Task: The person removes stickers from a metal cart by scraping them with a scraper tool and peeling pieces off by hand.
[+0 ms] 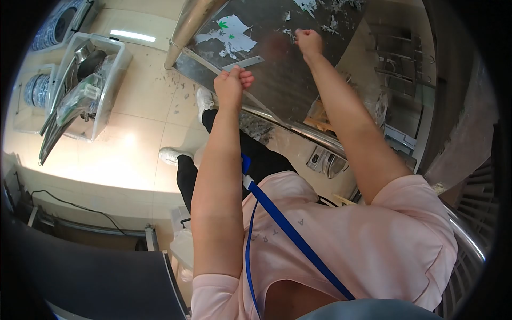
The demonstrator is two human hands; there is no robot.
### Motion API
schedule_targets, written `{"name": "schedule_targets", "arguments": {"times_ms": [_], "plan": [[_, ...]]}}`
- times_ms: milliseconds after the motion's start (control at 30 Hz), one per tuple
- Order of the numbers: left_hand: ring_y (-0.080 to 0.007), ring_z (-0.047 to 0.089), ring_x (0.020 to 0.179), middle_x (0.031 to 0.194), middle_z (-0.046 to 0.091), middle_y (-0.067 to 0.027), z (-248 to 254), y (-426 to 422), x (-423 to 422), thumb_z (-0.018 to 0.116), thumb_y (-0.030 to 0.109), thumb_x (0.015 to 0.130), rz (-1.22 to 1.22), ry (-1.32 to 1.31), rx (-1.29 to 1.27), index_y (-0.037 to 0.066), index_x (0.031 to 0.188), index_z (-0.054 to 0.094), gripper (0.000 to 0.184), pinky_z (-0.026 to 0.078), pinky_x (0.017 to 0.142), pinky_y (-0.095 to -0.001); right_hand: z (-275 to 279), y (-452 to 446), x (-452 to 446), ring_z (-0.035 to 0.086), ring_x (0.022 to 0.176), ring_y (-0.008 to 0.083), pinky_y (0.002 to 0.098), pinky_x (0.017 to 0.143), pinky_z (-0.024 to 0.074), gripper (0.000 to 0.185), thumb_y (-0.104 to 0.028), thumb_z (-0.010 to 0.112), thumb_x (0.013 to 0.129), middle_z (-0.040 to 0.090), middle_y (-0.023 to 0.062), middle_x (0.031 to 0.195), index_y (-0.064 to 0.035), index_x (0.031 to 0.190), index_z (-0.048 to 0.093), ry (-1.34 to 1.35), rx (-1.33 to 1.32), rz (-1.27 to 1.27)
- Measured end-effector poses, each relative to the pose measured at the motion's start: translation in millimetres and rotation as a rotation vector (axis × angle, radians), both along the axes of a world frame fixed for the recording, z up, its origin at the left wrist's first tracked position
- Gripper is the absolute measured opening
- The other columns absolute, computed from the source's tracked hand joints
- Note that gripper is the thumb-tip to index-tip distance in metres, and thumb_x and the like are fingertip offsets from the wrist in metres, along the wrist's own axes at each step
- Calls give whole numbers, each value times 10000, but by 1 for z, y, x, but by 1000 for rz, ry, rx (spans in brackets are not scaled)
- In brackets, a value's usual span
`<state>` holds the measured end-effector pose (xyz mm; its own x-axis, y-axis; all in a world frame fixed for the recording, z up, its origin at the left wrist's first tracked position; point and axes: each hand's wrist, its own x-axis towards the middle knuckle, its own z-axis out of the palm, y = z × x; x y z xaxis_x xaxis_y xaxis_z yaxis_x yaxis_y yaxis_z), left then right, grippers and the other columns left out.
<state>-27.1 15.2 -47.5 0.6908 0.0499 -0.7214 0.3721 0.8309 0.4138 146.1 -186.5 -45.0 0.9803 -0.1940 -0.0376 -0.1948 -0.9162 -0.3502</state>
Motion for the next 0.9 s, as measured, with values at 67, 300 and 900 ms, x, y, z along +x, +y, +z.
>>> {"name": "schedule_targets", "arguments": {"times_ms": [67,300,900], "plan": [[-163,559,512,655,579,-123,-1,4,-1,457,143,825,-18,-5,19,-34,768,499,191,440,470,-243,-15,8,-14,551,560,134,258,507,439,348,-270,611,718,577,75,735,14,897,520,72,21,61],[-134,508,437,553,539,-88,9,36,5,473,119,760,-51,44,274,-13,669,493,161,408,403,-235,23,105,-109,540,664,173,268,574,463,315,-312,522,802,540,107,732,-3,860,496,887,1117,-434],[-119,530,466,613,575,-90,8,30,15,550,160,757,4,164,336,-36,704,542,204,395,408,-212,1,130,-114,533,544,156,228,522,477,51,-34,484,781,521,75,643,-1,742,487,781,1496,-839]]}}
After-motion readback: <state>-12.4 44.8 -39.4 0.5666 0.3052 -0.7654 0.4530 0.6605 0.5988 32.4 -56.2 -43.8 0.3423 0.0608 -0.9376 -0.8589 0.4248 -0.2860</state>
